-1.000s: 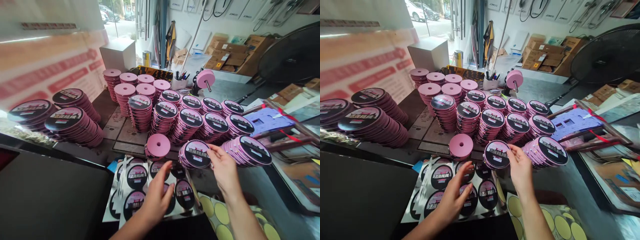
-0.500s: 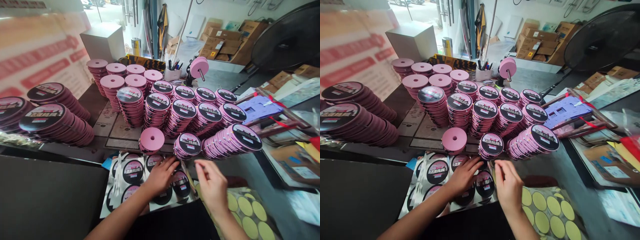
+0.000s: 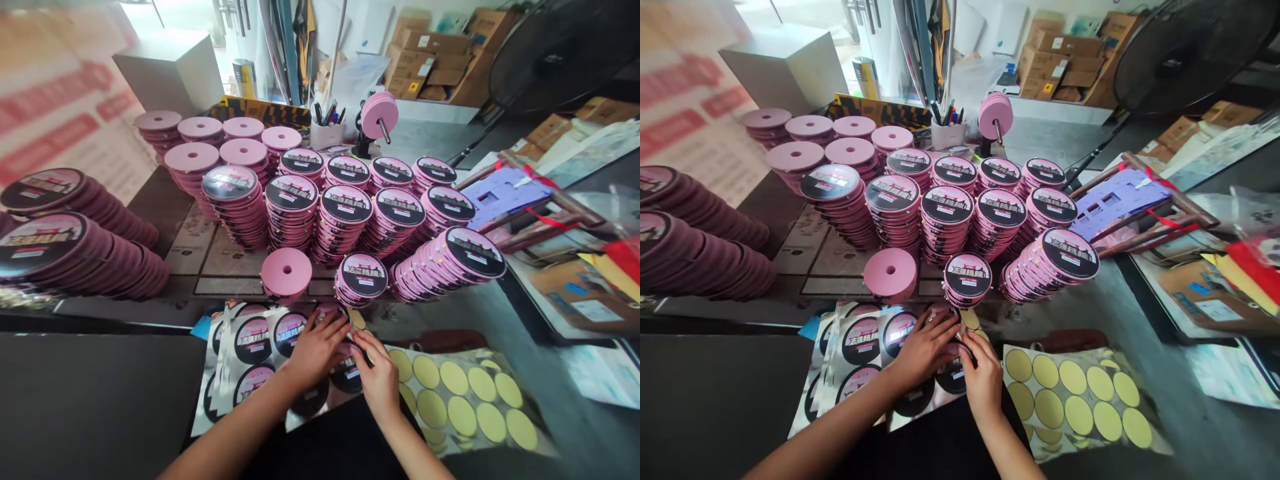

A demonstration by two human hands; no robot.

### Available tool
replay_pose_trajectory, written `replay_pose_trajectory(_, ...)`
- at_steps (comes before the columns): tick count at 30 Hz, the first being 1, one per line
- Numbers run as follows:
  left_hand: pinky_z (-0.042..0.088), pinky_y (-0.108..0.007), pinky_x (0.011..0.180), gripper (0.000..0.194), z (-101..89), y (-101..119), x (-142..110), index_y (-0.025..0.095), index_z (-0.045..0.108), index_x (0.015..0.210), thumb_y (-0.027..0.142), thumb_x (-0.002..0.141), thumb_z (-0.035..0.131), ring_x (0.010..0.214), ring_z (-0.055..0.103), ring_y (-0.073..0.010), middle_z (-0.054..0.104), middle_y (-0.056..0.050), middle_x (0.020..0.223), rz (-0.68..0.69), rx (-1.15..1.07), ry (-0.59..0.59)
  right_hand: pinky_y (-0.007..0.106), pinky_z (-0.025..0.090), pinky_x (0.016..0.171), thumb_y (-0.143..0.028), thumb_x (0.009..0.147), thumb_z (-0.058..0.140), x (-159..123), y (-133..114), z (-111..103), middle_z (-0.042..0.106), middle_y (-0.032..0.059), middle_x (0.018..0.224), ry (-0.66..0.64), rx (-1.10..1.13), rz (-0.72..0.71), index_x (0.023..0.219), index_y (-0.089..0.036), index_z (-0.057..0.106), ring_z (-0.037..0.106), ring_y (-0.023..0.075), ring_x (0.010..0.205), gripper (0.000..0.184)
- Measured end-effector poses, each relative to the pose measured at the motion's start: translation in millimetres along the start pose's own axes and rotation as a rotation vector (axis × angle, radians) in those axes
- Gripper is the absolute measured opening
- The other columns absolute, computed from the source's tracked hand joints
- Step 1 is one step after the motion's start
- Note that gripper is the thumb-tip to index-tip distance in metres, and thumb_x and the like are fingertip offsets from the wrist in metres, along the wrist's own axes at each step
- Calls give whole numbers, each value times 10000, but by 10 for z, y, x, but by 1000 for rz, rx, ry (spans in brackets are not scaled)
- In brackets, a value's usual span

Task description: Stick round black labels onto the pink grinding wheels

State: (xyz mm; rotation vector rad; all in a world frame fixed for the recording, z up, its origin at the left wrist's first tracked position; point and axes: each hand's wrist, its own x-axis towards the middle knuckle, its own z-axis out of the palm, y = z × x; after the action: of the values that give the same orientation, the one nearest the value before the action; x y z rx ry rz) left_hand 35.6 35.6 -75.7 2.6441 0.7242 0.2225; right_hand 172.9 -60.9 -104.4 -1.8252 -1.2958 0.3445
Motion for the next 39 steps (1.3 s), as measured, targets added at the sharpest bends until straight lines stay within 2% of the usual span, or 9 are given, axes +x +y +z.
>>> replay_pose_trajectory(4,228,-471,1084,509,89,-40,6,222,459,1271,431,814,541,1268,396,-224,509,-36,1335,7,-10,32,354,523,738,-265,850,504,14,-47,-39,677,100,852,38,-39,-49,840,-187,695,634,214,819,206)
replay_pose_trajectory(9,225,-446,1090,529,153,-79,-23,239,457,1277,475,808,526,1273,390,-210,510,-32,1334,-6,-24,70,336,518,727,-272,858,490,12,-87,-53,666,87,814,38,-45,-70,772,-192,676,628,205,801,220)
replay_pose_trajectory(15,227,-452,1089,519,109,-56,-15,240,484,1253,465,791,556,1266,401,-218,531,-35,1314,-17,-49,58,359,510,725,-333,851,514,25,-69,-74,653,95,847,35,-96,-62,901,-190,685,611,224,823,228)
replay_pose_trajectory(25,237,-450,1085,488,108,-29,-29,255,508,1229,437,782,583,1250,421,-218,539,-31,1305,-47,-58,80,363,496,729,-299,857,509,-48,-85,-65,651,82,788,31,-109,-93,813,-203,702,592,218,793,220)
replay_pose_trajectory(30,249,-459,1078,478,86,-23,-26,240,511,1226,437,793,567,1253,418,-226,546,-35,1297,-53,-65,63,356,495,716,-385,844,521,-24,-63,-64,643,87,815,58,-111,-35,857,-189,693,599,222,798,261)
replay_pose_trajectory(33,251,-462,1076,473,74,-18,-23,252,509,1227,411,788,586,1260,410,-227,539,-29,1305,-59,-70,54,334,494,680,-415,848,505,-1,-67,-58,629,79,761,68,-115,-21,792,-182,696,601,213,756,307)
replay_pose_trajectory(39,268,-464,1069,459,71,-15,-35,252,514,1224,386,791,591,1256,415,-225,539,-28,1306,-73,-79,46,336,495,673,-351,862,497,-26,-99,-70,647,72,748,73,-122,-72,787,-199,696,597,208,732,262)
